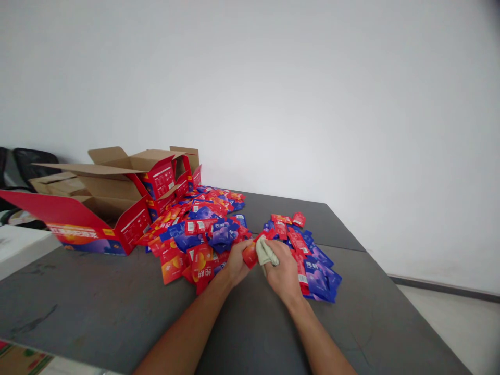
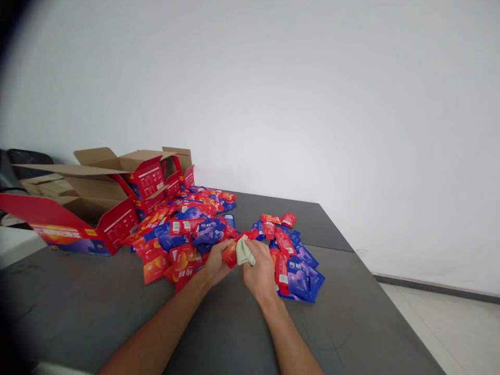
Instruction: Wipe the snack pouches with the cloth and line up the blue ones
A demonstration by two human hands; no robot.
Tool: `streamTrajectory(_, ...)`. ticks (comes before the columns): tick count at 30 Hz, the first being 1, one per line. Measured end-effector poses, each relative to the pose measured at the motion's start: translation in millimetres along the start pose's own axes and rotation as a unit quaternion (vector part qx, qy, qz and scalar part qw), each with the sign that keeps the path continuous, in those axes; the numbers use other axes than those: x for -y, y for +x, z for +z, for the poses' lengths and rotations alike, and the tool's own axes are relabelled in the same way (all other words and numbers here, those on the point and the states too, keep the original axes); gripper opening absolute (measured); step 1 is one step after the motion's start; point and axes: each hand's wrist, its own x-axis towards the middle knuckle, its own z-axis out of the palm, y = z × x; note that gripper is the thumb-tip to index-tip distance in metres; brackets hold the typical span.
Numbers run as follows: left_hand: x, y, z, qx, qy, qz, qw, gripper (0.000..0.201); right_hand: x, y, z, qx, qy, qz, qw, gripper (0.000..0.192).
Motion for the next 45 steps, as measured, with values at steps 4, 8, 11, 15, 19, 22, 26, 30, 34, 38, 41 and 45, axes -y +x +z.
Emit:
streamTrajectory(4, 3, -2, -1.3, 0.043, -0.007, -0.063, 0.997, 0.030, -6, 9, -12, -0.076, -0.033, 0.061, 0.995, 0.033)
streamTrajectory(8, 2, -3, 0.9, 0.044, 0.005, -0.046, 0.998, 0.031, -7, 8, -9, -0.054, -0.037, 0.042, 0.997, 0.038)
streamTrajectory(11, 1, -3, 3.1, 0.024, 0.024, -0.009, 0.999, 0.028, -4, 1, 0, 0.000, -0.010, 0.000, 1.000, 0.050)
streamTrajectory(15, 1, -2, 4.0, -0.007, 0.043, 0.022, 0.999, 0.030, -1, -6, 10, 0.047, 0.025, -0.027, 0.998, 0.058)
streamTrajectory(19, 3, 1, 2.3, -0.012, 0.080, 0.057, 0.995, 0.031, -2, -6, 11, 0.052, 0.030, -0.011, 0.998, 0.055)
streamTrajectory(22, 1, 3, 0.5, -0.018, 0.175, 0.102, 0.979, 0.034, -4, -4, 10, 0.048, 0.028, -0.004, 0.998, 0.054)
streamTrajectory(26, -12, 3, -2.2, -0.079, 0.342, 0.151, 0.924, 0.048, -6, -3, 10, 0.043, 0.016, 0.006, 0.999, 0.052)
streamTrajectory(30, -34, -1, -9.8, -0.172, 0.535, 0.278, 0.780, 0.046, -8, -5, 12, 0.051, -0.001, 0.017, 0.999, 0.052)
streamTrajectory(34, -51, 0, -27.4, -0.248, 0.666, 0.316, 0.628, 0.039, -8, -8, 14, 0.063, -0.006, 0.020, 0.998, 0.054)
streamTrajectory(38, -50, 5, -43.3, -0.300, 0.738, 0.285, 0.533, 0.041, -8, -8, 16, 0.063, -0.017, 0.033, 0.997, 0.054)
streamTrajectory(41, -40, 9, -45.7, -0.302, 0.753, 0.274, 0.516, 0.042, -10, -7, 16, 0.053, -0.027, 0.047, 0.997, 0.050)
streamTrajectory(45, -21, 11, -38.2, -0.217, 0.760, 0.290, 0.540, 0.040, -11, -4, 11, 0.038, -0.045, 0.080, 0.995, 0.044)
